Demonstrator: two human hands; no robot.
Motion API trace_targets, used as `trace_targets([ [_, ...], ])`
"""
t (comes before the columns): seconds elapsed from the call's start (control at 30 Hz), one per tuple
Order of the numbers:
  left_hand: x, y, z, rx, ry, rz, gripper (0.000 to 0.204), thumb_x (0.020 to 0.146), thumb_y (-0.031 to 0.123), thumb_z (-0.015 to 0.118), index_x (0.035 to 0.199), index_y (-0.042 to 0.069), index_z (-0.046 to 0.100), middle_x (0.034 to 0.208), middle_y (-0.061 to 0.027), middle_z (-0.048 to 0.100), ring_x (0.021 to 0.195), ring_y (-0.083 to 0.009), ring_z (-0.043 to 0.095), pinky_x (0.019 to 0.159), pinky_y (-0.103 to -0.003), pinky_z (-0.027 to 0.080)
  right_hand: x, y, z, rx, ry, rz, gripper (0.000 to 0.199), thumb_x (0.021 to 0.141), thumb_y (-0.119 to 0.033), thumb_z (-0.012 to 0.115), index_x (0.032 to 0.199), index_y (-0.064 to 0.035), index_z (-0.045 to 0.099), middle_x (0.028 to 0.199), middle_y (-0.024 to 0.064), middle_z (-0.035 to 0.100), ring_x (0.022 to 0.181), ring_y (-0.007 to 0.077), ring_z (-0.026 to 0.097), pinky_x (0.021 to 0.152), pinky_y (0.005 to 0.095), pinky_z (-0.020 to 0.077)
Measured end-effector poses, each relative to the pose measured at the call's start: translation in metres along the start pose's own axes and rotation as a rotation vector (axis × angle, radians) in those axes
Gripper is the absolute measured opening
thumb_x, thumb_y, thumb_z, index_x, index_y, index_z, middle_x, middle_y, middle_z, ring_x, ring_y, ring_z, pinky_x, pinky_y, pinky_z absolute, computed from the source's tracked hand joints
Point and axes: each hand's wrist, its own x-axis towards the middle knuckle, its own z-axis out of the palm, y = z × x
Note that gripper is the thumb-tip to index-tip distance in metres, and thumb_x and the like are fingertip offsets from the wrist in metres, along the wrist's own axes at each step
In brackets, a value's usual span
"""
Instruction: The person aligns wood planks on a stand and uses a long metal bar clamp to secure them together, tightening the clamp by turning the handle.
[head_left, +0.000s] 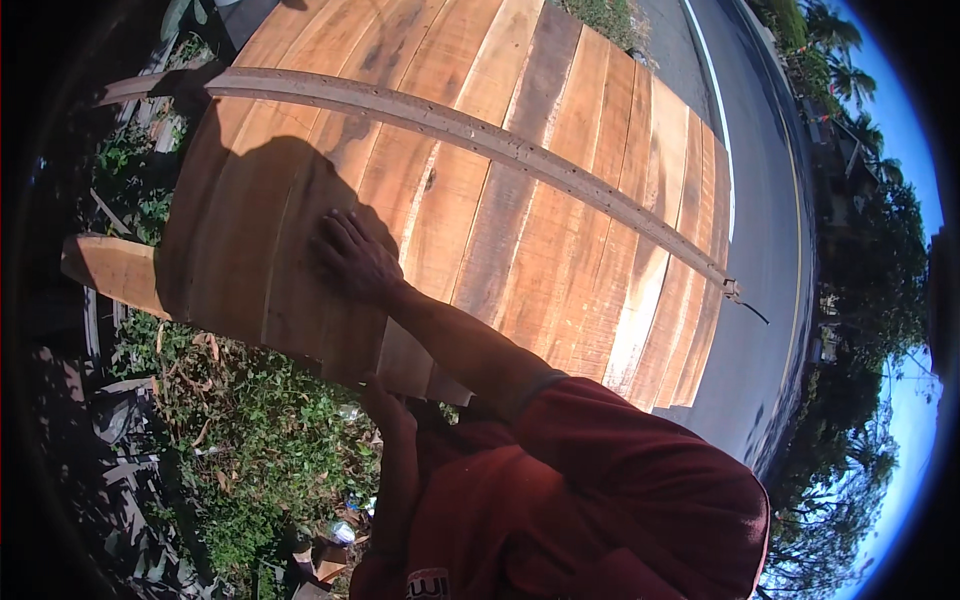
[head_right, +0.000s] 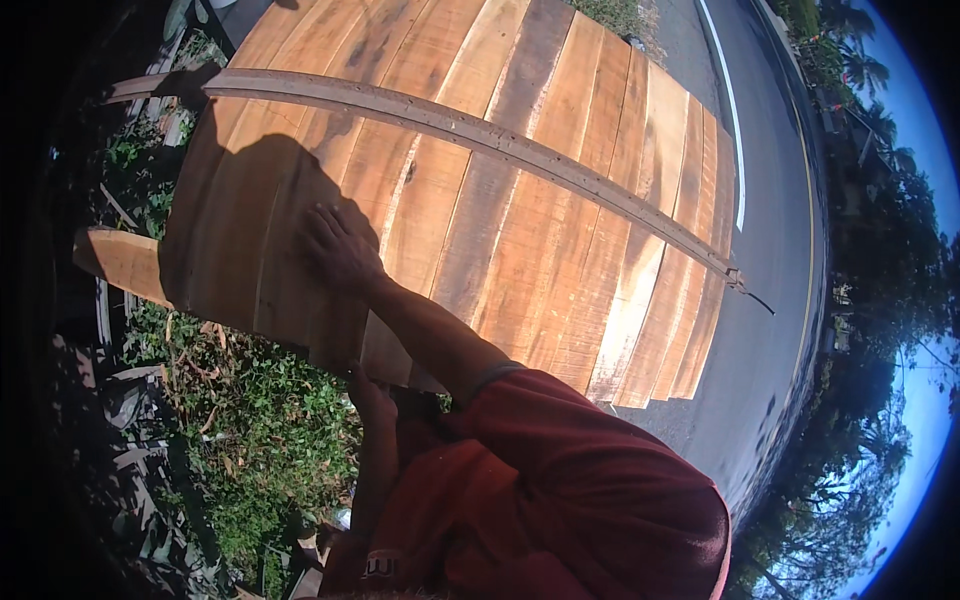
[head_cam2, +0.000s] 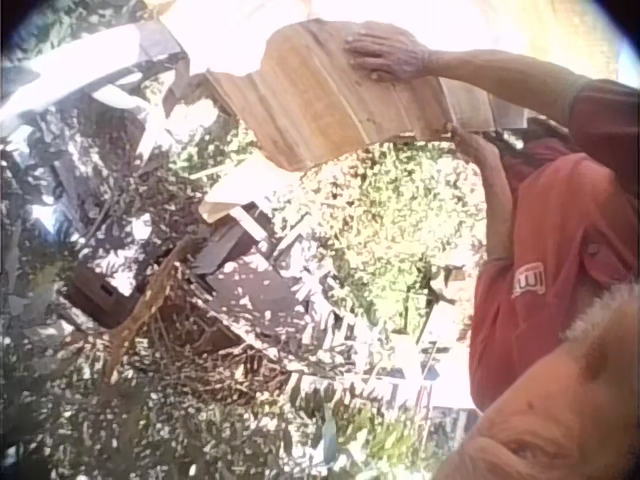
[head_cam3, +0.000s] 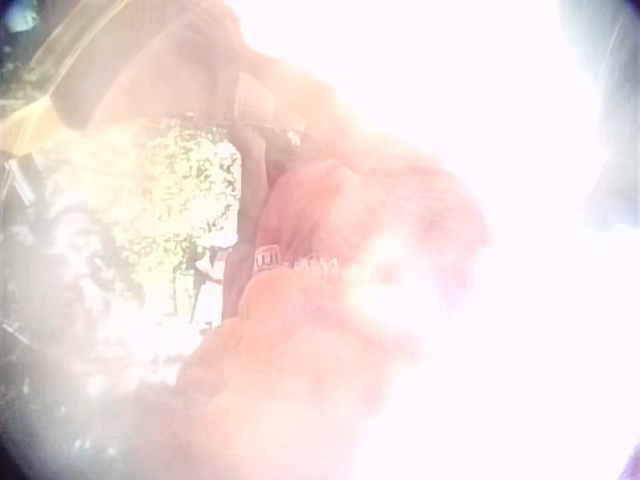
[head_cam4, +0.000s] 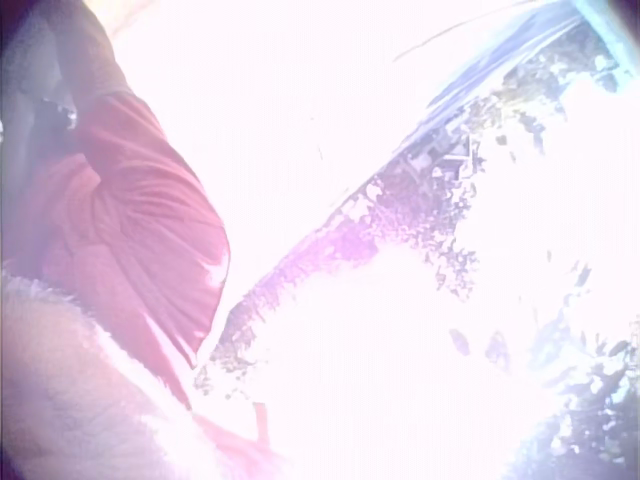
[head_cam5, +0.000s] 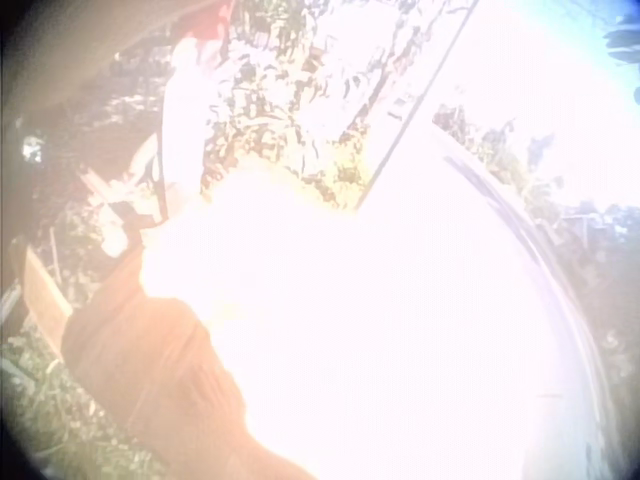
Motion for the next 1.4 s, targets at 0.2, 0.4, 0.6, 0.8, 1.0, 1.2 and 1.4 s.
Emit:
trace_targets([
  [0.2, 0.001, -0.003, -0.004, 0.059, -0.040, 0.053, 0.079, 0.096, 0.047, 0.056, 0.149, 0.002, 0.019, 0.147, -0.0186, 0.032, 0.131, -0.0329, 0.043, 0.102, -0.048, 0.044, 0.003, -0.001, -0.003, -0.032, -0.044, 0.022, 0.050, 0.085, -0.034, 0.062, 0.126, -0.0053, 0.058, 0.142, 0.0247, 0.043, 0.140, 0.0397, 0.035, 0.119, 0.0504, 0.0274],
  [0.4, -0.006, 0.003, 0.009, 0.078, 0.017, 0.020, 0.080, 0.095, 0.051, 0.057, 0.152, 0.005, 0.025, 0.147, -0.0175, 0.038, 0.134, -0.0346, 0.041, 0.106, -0.051, 0.040, 0.005, -0.001, -0.004, -0.018, 0.001, -0.003, 0.045, 0.085, -0.029, 0.065, 0.122, -0.0052, 0.058, 0.137, 0.0243, 0.047, 0.135, 0.0415, 0.041, 0.115, 0.0513, 0.0337],
  [0.6, 0.022, -0.031, -0.030, 0.345, -0.057, 0.127, 0.076, 0.097, 0.048, 0.056, 0.153, 0.008, 0.023, 0.147, -0.0171, 0.038, 0.132, -0.0339, 0.044, 0.104, -0.049, 0.042, 0.005, 0.000, 0.001, -0.125, -0.050, -0.020, 0.042, 0.087, -0.031, 0.065, 0.120, -0.0061, 0.060, 0.138, 0.0233, 0.047, 0.134, 0.0411, 0.042, 0.114, 0.0514, 0.0352],
  [0.8, -0.016, 0.011, 0.017, 0.114, 0.116, 0.043, 0.077, 0.096, 0.049, 0.058, 0.149, 0.005, 0.026, 0.143, -0.0163, 0.040, 0.127, -0.0308, 0.048, 0.097, -0.046, 0.045, 0.005, -0.004, 0.003, -0.102, -0.080, -0.017, 0.043, 0.088, -0.032, 0.061, 0.124, -0.0081, 0.059, 0.139, 0.0228, 0.047, 0.137, 0.0392, 0.040, 0.115, 0.0522, 0.0313],
  [1.0, -0.001, -0.005, -0.005, 0.708, -0.092, 0.324, 0.050, 0.104, 0.032, 0.044, 0.138, -0.004, 0.039, 0.128, -0.0229, 0.052, 0.118, -0.0343, 0.055, 0.100, -0.043, 0.048, 0.009, -0.005, 0.002, -0.100, -0.056, -0.022, 0.040, 0.086, -0.033, 0.065, 0.119, -0.0092, 0.061, 0.135, 0.0210, 0.049, 0.135, 0.0380, 0.042, 0.114, 0.0533, 0.0313],
  [1.2, -0.042, 0.055, 0.023, 0.055, -0.043, -0.118, 0.052, 0.100, 0.031, 0.054, 0.140, 0.001, 0.038, 0.129, -0.0175, 0.051, 0.117, -0.0301, 0.057, 0.095, -0.044, 0.050, 0.013, -0.001, -0.002, 0.004, -0.061, 0.018, 0.041, 0.083, -0.027, 0.067, 0.120, -0.0097, 0.060, 0.134, 0.0200, 0.049, 0.134, 0.0401, 0.041, 0.114, 0.0528, 0.0322],
  [1.4, -0.030, 0.089, -0.002, 0.561, 0.050, 0.261, 0.054, 0.098, 0.033, 0.057, 0.139, 0.001, 0.041, 0.126, -0.0157, 0.056, 0.111, -0.0246, 0.059, 0.089, -0.039, 0.052, 0.010, -0.034, -0.002, 0.017, 0.047, 0.112, 0.043, 0.084, -0.021, 0.064, 0.124, -0.0093, 0.059, 0.135, 0.0210, 0.049, 0.133, 0.0426, 0.042, 0.114, 0.0533, 0.0318],
])
